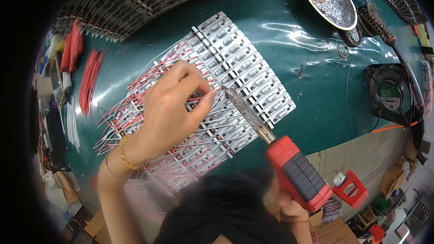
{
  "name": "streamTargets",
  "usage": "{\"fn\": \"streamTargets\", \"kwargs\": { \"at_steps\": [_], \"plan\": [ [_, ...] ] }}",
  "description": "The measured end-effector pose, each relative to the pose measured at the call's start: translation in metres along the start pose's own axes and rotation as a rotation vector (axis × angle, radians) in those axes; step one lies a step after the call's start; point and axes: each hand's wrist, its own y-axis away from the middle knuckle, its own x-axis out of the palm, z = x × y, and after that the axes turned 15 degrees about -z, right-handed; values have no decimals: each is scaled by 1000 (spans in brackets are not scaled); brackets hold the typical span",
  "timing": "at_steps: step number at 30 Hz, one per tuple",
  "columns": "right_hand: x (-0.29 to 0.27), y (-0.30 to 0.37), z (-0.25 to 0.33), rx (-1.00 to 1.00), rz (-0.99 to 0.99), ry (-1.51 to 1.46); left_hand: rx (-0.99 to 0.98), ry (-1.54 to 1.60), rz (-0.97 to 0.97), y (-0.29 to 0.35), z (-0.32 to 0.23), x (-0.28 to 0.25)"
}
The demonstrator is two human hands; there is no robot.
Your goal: The person solders red and white wires onto a circuit board grid using a soldering iron, places the completed board onto a stack, and begins soldering wires onto another board.
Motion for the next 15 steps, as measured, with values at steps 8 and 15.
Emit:
{"fn": "streamTargets", "kwargs": {
  "at_steps": [8,15],
  "plan": [
    [-7,8,-6,205,-76,-365,4,-1,-23,0,1,2],
    [22,-3,29,77,-83,-164,8,16,-7,1,0,1]
  ]
}}
